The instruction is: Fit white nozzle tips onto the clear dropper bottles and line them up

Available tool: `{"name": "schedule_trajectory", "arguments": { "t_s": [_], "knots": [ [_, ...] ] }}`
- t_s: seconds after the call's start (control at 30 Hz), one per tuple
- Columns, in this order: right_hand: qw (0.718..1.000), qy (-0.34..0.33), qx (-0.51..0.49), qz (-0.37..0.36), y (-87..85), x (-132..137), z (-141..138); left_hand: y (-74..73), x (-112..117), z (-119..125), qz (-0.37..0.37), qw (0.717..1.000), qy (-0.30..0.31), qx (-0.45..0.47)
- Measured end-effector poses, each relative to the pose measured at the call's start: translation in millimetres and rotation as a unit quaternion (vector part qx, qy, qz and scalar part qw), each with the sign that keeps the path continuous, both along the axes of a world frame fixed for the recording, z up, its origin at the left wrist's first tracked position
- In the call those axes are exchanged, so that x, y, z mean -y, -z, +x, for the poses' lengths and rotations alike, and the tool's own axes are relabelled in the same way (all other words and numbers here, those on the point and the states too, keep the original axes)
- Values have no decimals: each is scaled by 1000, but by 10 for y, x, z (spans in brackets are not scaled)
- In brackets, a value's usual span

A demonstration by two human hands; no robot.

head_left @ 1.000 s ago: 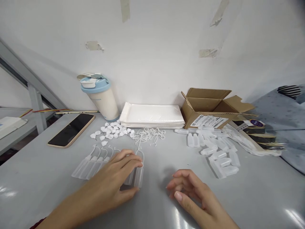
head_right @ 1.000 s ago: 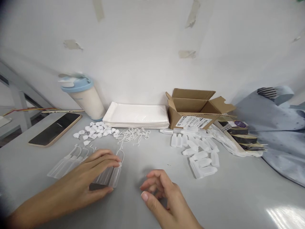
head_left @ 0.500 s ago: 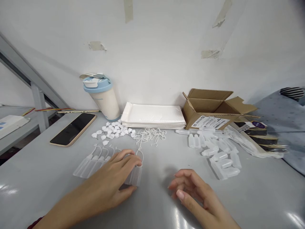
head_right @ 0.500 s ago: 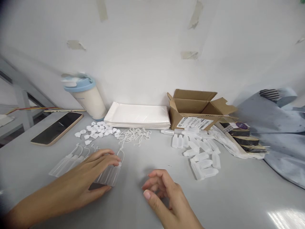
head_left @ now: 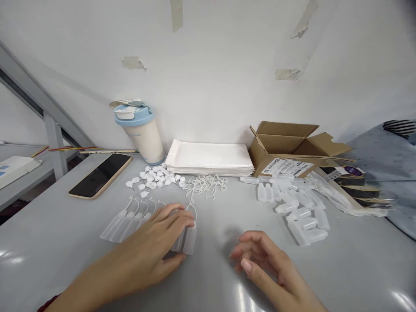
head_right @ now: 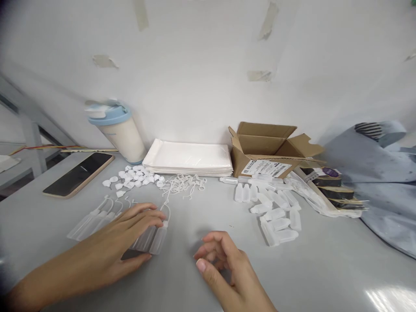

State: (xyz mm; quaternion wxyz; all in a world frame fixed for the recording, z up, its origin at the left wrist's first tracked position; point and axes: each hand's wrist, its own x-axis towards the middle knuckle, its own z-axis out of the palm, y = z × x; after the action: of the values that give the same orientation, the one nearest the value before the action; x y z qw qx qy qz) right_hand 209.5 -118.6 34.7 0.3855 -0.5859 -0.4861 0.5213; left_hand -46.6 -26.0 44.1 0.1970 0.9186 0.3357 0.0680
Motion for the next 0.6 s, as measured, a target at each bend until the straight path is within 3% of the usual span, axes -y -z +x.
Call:
{"name": "schedule_trajectory", "arguments": {
  "t_s": [0.6],
  "knots": [
    [1000, -3, 11, 18, -14, -5, -4, 47, -26, 4, -40, 999, -6, -12]
  ]
}}
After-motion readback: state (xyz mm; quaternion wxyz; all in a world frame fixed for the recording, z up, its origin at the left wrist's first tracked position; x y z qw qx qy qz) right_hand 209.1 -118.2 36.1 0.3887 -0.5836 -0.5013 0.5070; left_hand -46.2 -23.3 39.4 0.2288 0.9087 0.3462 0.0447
